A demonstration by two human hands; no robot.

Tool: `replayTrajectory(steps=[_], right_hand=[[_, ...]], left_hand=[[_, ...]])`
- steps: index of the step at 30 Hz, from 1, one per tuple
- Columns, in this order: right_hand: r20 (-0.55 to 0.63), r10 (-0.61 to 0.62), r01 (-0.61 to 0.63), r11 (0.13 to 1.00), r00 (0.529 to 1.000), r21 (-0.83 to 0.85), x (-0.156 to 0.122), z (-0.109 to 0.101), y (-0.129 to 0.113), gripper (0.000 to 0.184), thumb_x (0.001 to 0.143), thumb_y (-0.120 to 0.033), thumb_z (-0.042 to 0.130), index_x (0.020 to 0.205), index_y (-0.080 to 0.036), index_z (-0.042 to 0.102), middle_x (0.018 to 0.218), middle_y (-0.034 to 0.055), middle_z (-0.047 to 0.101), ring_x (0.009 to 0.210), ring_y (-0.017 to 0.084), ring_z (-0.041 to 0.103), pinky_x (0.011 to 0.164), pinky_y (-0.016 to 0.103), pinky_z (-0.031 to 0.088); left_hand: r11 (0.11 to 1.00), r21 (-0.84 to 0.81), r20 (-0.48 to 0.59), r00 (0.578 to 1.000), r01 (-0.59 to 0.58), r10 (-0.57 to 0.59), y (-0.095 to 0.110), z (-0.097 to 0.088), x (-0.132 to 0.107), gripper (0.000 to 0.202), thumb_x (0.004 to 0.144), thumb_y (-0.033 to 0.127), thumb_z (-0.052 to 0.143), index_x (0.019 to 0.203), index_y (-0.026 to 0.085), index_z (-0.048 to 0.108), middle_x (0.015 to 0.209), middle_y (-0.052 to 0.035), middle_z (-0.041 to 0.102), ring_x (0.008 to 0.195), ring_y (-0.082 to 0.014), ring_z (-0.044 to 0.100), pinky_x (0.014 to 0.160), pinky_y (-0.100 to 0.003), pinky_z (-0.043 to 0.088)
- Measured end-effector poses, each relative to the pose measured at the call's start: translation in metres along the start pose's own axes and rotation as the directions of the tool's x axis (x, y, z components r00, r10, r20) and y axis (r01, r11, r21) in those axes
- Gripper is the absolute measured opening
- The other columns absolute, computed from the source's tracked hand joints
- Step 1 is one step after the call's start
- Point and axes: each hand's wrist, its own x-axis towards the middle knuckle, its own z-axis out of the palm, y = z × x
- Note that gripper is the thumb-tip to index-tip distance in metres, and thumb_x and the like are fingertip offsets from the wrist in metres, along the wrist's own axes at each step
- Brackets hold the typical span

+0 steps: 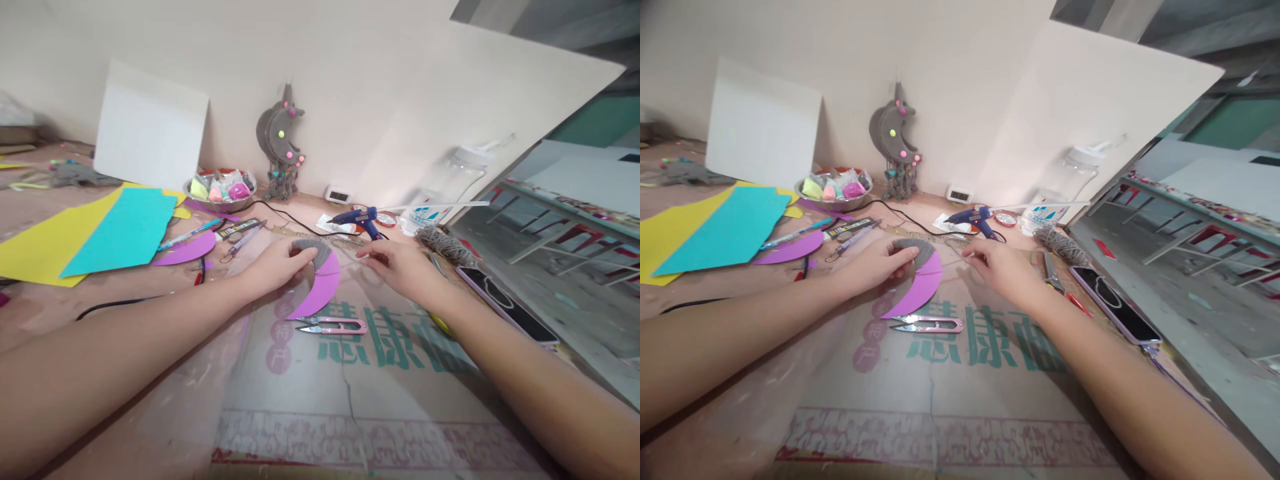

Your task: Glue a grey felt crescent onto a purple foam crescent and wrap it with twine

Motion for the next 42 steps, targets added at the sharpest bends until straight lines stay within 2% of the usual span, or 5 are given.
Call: replayTrajectory(steps=[7, 14, 21, 29, 42], right_hand=[[0.072, 0.091, -0.101, 0.983, 0.993, 0.153, -0.003, 0.003, -0.002, 0.056, 0.072, -0.014, 0.052, 0.127, -0.024, 0.049, 0.077, 0.0023, 0.064, 0.061, 0.018, 0.058, 0.06, 0.032, 0.045], [0.309, 0.065, -0.282, 0.614, 0.949, 0.737, -0.01, 0.021, -0.03, 0.028, 0.076, -0.04, 0.061, 0.087, -0.024, 0.04, 0.068, -0.0056, 0.056, 0.047, 0.01, 0.051, 0.047, 0.024, 0.042], [0.069, -0.018, -0.008, 0.934, 0.997, 0.358, -0.013, 0.021, -0.037, 0.013, 0.08, -0.032, 0.057, 0.078, -0.021, 0.063, 0.073, 0.0011, 0.064, 0.066, 0.015, 0.055, 0.059, 0.027, 0.04], [-0.09, 0.101, -0.058, 0.919, 0.991, 0.389, -0.011, 0.025, -0.048, 0.018, 0.081, -0.038, 0.056, 0.08, -0.021, 0.062, 0.07, 0.0012, 0.062, 0.06, 0.014, 0.051, 0.055, 0.027, 0.038], [0.007, 0.1, -0.095, 0.913, 0.995, 0.398, -0.006, 0.035, -0.023, 0.017, 0.078, -0.031, 0.055, 0.077, -0.017, 0.065, 0.072, 0.0019, 0.065, 0.063, 0.014, 0.053, 0.06, 0.026, 0.042]], left_hand=[[0.996, -0.088, -0.012, 1.0, 0.008, -0.009, 0.004, 0.002, -0.004, 0.032, 0.079, 0.042, 0.055, 0.06, 0.017, 0.049, 0.045, 0.0042, 0.042, 0.036, -0.0063, 0.036, 0.035, -0.021, 0.025], [0.998, -0.065, 0.037, 0.999, 0.012, -0.01, 0.002, 0.001, -0.004, 0.035, 0.082, 0.046, 0.049, 0.061, 0.018, 0.047, 0.047, 0.0035, 0.042, 0.036, -0.0066, 0.036, 0.034, -0.02, 0.025], [1.0, 0.001, 0.05, 0.999, -0.003, 0.003, 0.002, 0.001, -0.003, 0.037, 0.083, 0.045, 0.047, 0.058, 0.018, 0.046, 0.046, 0.0037, 0.04, 0.036, -0.0065, 0.035, 0.033, -0.02, 0.025], [0.998, -0.016, 0.105, 0.992, -0.062, 0.064, 0.005, 0.003, -0.005, 0.036, 0.083, 0.039, 0.047, 0.055, 0.017, 0.045, 0.046, 0.0042, 0.038, 0.037, -0.006, 0.034, 0.034, -0.019, 0.025], [0.995, -0.1, 0.175, 0.985, 0.015, 0.002, 0.005, 0.0, -0.004, 0.035, 0.083, 0.041, 0.048, 0.057, 0.017, 0.041, 0.047, 0.0058, 0.035, 0.038, -0.0049, 0.031, 0.034, -0.018, 0.023]])
